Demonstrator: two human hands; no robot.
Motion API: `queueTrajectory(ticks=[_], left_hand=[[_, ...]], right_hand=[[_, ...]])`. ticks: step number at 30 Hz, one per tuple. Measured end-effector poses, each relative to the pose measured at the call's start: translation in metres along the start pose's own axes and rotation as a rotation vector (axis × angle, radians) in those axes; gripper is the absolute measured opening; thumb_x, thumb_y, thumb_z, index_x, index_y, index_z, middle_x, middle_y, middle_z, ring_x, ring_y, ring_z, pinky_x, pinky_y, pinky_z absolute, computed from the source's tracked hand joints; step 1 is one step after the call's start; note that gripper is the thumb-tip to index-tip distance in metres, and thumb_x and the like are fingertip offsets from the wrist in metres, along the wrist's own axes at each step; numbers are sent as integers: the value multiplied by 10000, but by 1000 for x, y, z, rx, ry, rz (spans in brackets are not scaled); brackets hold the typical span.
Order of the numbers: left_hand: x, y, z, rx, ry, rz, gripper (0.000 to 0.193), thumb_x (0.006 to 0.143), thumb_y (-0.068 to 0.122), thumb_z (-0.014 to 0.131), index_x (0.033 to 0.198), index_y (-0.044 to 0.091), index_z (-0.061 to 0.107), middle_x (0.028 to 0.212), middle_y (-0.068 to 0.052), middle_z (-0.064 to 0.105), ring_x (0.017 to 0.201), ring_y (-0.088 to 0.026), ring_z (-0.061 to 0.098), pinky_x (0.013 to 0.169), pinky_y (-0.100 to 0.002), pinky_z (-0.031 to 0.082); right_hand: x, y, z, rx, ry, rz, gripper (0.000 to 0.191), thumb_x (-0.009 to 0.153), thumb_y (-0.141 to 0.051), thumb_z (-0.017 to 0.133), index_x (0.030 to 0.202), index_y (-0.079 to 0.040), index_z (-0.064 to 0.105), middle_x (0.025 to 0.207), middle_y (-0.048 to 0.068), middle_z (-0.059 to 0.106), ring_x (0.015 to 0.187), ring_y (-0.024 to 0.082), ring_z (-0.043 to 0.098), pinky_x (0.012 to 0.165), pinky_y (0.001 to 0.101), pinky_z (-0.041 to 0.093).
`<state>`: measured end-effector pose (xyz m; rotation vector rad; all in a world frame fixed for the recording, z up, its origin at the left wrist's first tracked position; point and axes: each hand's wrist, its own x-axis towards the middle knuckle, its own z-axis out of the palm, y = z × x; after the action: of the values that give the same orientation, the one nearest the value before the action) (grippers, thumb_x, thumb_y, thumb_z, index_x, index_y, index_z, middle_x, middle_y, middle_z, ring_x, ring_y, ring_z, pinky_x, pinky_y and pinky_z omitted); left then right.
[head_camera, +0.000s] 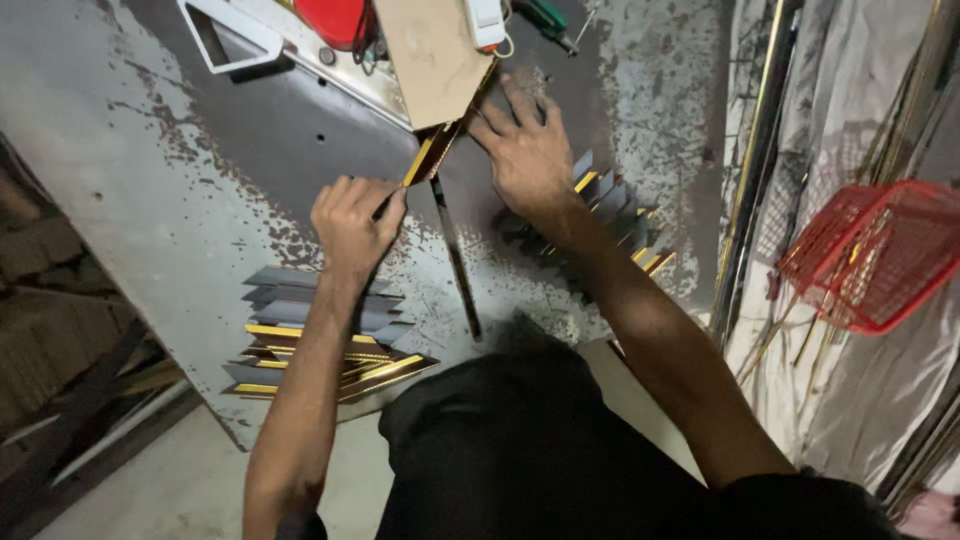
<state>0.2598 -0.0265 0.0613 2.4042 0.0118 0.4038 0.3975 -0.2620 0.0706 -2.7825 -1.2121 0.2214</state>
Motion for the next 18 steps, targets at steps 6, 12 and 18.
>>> queueTrajectory(ticks=[6,12,18], left_hand=[[14,-15,4,-19,-24,-50,59,884,141,827,918,100,801,930,-26,754,807,-229,636,711,-386,459],[-26,4,-40,189,157,-267,88,1022,210,788,1064,132,789,1041,-37,738,958,-272,657,880,-429,468],[-147,50,-114,494,-360,-81,432,866,327,751,1265,182,670,1347,-63,632,1194,-284,548,927,-523,371]], right_hand=[[28,4,-3,-100,106,-90,430,934,-124,616,1351,-165,710,1392,96,665,1409,365,490,1179,606,267],[-22,-8,-33,-297,126,-145,481,898,-120,590,1365,-101,704,1333,163,702,1317,329,570,1210,565,259],[-158,-45,-49,-234,-1,-83,467,888,-112,617,1346,-75,698,1155,152,760,1215,297,647,1220,550,277]])
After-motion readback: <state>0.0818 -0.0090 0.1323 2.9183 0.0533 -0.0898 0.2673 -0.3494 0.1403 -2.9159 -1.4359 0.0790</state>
